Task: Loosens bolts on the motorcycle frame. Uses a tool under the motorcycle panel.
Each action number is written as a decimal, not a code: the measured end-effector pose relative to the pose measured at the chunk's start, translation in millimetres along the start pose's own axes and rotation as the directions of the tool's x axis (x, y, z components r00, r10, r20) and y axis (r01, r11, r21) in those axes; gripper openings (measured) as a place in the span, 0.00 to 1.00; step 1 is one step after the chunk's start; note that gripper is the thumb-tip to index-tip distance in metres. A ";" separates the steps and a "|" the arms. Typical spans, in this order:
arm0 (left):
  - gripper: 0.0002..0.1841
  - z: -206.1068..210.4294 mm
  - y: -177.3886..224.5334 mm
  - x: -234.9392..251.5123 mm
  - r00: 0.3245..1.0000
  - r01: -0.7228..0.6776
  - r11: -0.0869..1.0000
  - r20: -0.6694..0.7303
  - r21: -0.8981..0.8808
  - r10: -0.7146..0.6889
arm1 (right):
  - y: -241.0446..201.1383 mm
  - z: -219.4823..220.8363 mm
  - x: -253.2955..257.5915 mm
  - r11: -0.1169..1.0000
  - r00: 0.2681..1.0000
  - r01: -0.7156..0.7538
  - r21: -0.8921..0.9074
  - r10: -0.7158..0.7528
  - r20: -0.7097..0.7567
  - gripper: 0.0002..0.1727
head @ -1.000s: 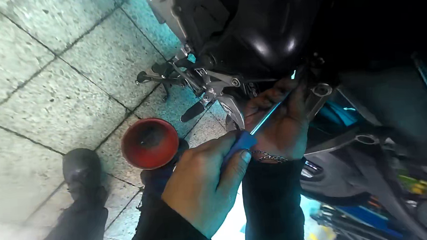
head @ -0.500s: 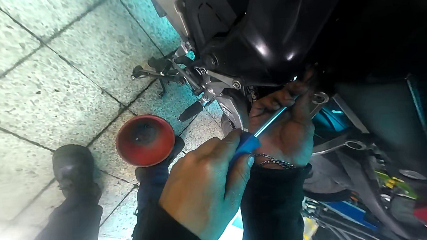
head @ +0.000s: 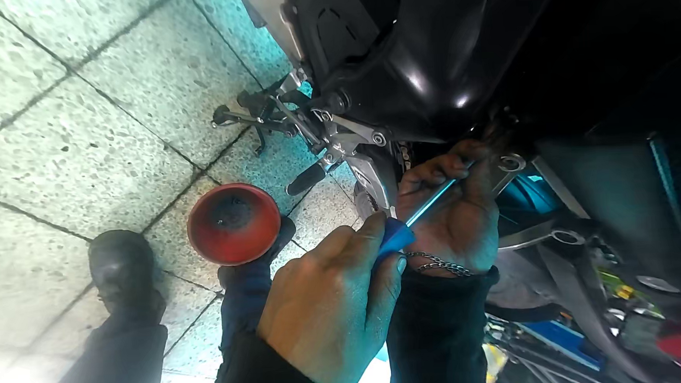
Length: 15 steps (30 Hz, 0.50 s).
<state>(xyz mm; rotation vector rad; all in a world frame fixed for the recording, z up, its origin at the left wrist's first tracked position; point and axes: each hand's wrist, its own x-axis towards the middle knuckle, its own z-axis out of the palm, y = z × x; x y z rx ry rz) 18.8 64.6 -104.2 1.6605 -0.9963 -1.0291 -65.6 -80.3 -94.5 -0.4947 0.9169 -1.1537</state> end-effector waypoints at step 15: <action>0.28 -8.5 39.8 13.8 0.981 0.109 0.952 0.126 0.285 -0.150 | -21.6 21.4 -0.8 0.989 0.959 -0.144 -0.025 0.133 -0.252 0.12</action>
